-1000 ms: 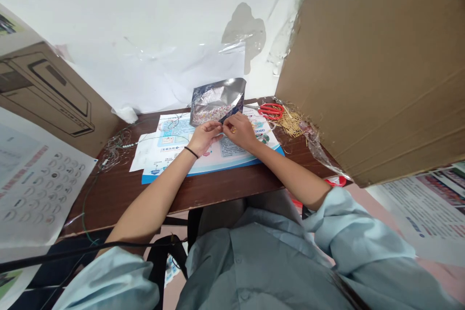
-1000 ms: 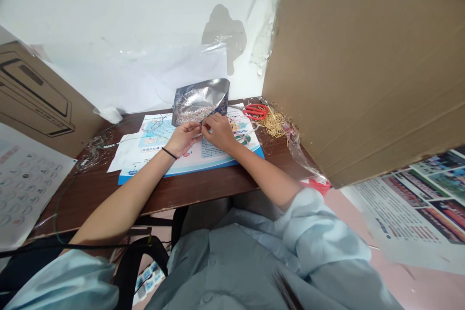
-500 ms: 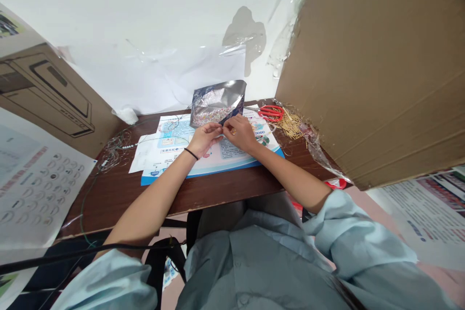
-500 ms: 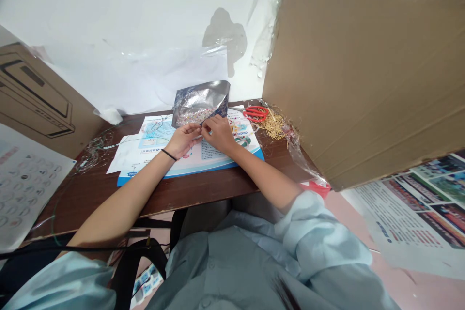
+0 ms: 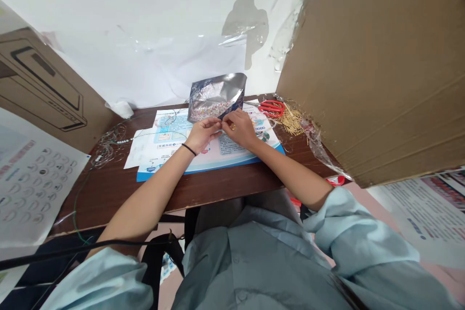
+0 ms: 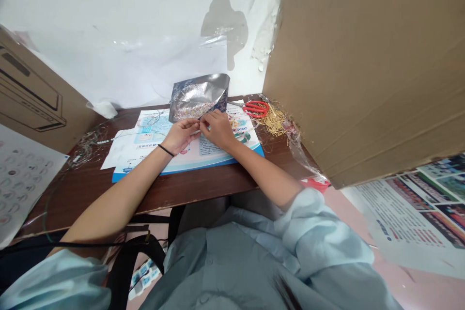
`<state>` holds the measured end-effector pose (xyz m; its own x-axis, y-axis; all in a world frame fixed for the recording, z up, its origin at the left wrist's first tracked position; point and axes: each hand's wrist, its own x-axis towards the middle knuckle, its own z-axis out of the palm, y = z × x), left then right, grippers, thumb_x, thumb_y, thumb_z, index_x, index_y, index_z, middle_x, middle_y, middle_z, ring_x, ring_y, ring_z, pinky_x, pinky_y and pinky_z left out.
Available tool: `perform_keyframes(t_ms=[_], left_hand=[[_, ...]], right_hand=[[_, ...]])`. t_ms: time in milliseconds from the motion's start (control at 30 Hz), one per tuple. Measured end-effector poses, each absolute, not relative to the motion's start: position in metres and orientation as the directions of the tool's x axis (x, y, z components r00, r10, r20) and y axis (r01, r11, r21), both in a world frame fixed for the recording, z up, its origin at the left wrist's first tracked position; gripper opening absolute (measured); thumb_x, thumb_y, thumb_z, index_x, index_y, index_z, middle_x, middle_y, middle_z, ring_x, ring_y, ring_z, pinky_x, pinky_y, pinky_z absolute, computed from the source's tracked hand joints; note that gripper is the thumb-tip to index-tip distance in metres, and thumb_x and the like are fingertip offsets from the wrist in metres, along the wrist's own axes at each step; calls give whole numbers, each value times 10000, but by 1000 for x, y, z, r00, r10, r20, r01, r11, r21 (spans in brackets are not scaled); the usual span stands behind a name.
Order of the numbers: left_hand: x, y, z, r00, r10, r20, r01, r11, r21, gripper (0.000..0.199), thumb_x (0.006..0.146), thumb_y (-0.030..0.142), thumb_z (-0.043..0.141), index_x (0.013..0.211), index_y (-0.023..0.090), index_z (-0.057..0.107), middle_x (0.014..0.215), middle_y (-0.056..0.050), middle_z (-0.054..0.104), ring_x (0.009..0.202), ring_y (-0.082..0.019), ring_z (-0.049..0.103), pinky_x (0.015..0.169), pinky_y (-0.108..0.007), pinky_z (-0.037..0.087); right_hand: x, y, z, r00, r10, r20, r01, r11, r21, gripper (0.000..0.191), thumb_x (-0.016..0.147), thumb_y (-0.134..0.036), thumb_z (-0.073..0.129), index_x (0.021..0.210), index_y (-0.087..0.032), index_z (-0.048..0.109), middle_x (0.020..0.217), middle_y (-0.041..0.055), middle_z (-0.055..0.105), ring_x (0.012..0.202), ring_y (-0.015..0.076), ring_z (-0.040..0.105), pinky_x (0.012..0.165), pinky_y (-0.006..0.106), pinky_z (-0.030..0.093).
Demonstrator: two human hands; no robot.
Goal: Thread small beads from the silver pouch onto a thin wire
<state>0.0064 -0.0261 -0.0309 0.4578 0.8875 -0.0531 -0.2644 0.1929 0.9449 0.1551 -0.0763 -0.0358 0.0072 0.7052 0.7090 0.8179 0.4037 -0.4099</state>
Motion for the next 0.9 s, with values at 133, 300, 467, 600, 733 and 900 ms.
perform_keyframes(t_ms=[133, 300, 467, 600, 733, 900], left_hand=[[7, -26, -31, 453, 889, -65, -262, 203, 943, 314, 532, 204, 920, 751, 153, 702, 753, -5, 662, 773, -128, 623, 810, -314, 533], [6, -25, -32, 456, 888, -49, -269, 190, 944, 284, 563, 192, 901, 764, 160, 702, 788, -2, 662, 789, -127, 622, 813, -315, 528], [5, -24, -34, 459, 887, -61, -267, 203, 942, 305, 541, 214, 912, 759, 167, 703, 790, 1, 665, 782, -121, 618, 779, -293, 525], [3, -24, -35, 462, 885, -55, -251, 190, 949, 293, 567, 250, 908, 759, 170, 702, 806, -7, 670, 801, -131, 622, 797, -306, 528], [2, -24, -37, 474, 879, -57, -224, 183, 957, 259, 606, 266, 894, 775, 177, 720, 819, -22, 681, 835, -154, 638, 826, -339, 534], [0, -21, -39, 479, 876, -60, -206, 178, 962, 174, 670, 258, 860, 779, 188, 744, 808, -30, 686, 837, -166, 641, 843, -368, 539]], right_hand=[[155, -77, -36, 9, 706, 709, 822, 398, -407, 134, 874, -170, 533, 762, -205, 598, 779, 47, 654, 835, 207, 536, 800, 358, 364], [155, -77, -35, 8, 726, 687, 825, 383, -414, 143, 888, -175, 521, 767, -210, 589, 782, 48, 650, 845, 214, 540, 807, 365, 365], [154, -78, -34, 24, 698, 716, 817, 399, -416, 138, 871, -173, 534, 748, -215, 579, 760, 43, 654, 822, 212, 546, 805, 369, 378], [153, -80, -34, 34, 663, 748, 806, 424, -413, 156, 858, -168, 529, 716, -224, 559, 714, 25, 643, 769, 200, 541, 774, 362, 386], [152, -80, -34, 40, 632, 774, 797, 447, -406, 150, 856, -173, 531, 719, -228, 556, 701, 19, 642, 758, 196, 545, 768, 366, 392], [152, -79, -35, 42, 590, 807, 792, 473, -387, 160, 853, -174, 535, 706, -239, 541, 675, 11, 631, 731, 197, 545, 749, 374, 409]])
